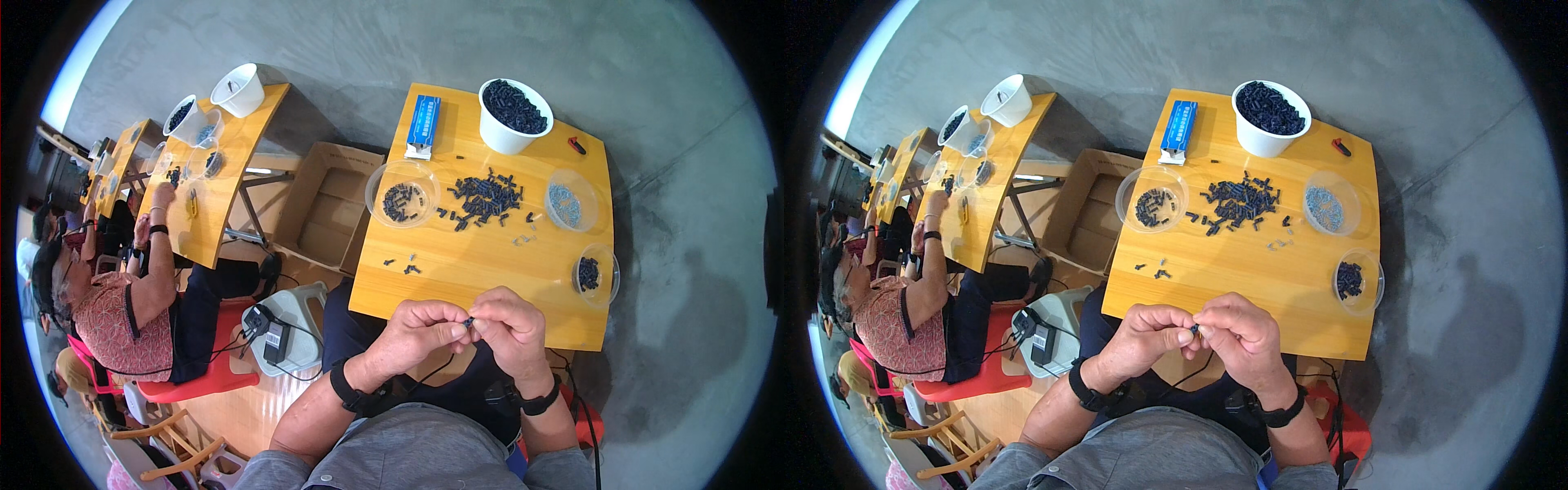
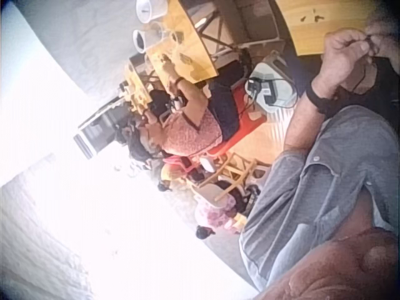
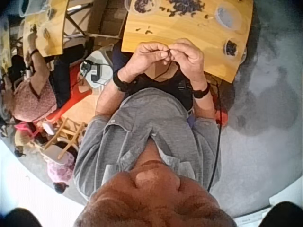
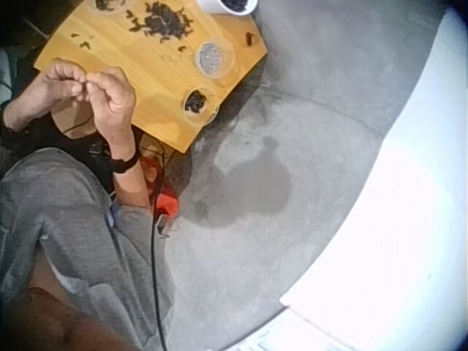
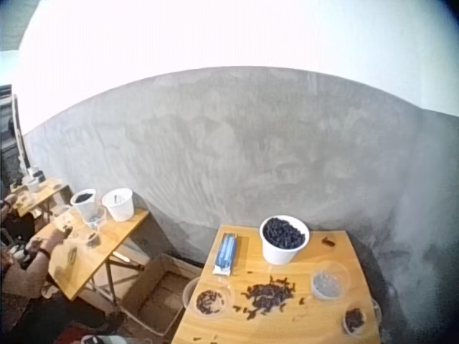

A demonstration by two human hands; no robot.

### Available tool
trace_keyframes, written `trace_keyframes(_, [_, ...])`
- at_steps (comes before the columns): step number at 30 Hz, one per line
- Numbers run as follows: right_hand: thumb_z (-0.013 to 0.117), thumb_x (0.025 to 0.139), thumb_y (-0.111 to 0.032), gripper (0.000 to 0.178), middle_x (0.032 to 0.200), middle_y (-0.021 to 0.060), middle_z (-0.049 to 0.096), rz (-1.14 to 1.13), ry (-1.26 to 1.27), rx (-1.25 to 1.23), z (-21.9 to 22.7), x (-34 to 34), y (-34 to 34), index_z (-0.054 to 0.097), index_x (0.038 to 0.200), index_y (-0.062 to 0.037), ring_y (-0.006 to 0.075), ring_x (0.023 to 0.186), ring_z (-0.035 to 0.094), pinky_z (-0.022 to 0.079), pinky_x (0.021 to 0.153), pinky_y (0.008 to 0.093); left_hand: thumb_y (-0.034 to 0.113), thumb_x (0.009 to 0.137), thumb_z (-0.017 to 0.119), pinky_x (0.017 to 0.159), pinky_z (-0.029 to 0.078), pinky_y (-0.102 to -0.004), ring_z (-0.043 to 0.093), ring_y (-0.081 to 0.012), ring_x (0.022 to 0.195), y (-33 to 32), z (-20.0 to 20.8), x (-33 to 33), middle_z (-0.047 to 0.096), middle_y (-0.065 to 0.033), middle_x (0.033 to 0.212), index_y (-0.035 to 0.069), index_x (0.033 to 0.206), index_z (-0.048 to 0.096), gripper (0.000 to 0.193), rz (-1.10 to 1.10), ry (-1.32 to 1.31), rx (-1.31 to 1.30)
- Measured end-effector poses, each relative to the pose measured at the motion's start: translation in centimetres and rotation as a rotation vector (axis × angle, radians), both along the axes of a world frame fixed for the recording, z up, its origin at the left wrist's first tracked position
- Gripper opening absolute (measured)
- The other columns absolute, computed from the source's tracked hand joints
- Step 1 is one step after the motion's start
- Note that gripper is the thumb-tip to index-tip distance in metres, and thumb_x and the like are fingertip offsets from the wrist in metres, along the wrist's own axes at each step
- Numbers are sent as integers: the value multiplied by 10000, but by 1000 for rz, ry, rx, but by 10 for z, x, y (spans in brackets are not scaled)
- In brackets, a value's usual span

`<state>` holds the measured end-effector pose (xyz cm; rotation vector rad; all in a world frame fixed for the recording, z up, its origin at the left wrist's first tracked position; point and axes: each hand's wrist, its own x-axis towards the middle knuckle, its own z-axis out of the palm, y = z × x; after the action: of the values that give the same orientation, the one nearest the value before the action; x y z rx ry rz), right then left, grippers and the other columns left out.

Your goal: Assembling small black plastic components with yellow internal parts at a workbench.

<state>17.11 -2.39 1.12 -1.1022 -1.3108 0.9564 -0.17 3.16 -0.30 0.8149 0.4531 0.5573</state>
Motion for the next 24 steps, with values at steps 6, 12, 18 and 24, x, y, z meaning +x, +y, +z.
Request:
trace_keyframes(6, [585, 834, 60, 128, 856, 78, 597, 4, 20, -1, -4, 0, 1, 634, 932, -7, 121, 675, 598, 489, 582, 224, 29, 893, 567, 708, 508, -264, 605, -136, 766, 1, -6, 0, 650, -82, 853, -29, 978, 630, 121, -9, 16, -6])
trace_keyframes(12, [595, 828, 61, 117, 882, 87, 590, -53, -23, 42, -12, -2, 3, 626, 922, -1, 144, 726, 603, 495, 624, 236, 21, 891, 566, 699, 507, -255, 603, -131, 750, 1, -8, 2, 646, -76, 841, -31, 982, 628, 122, 31, 49, 7])
trace_keyframes(18, [607, 828, 48, 106, 902, 89, 583, 5, 6, 45, -8, 1, 4, 630, 919, -1, 140, 759, 600, 495, 647, 236, 12, 893, 559, 693, 506, -254, 603, -132, 739, 4, -6, 2, 643, -79, 824, -35, 988, 627, 126, 12, 58, 9])
trace_keyframes(24, [602, 831, 53, 104, 895, 83, 579, -10, -99, 106, -9, 1, 6, 632, 911, -7, 133, 739, 601, 494, 636, 230, 19, 893, 559, 677, 506, -256, 602, -134, 733, 1, -7, 4, 641, -80, 818, -39, 994, 624, 133, 7, 12, -48])
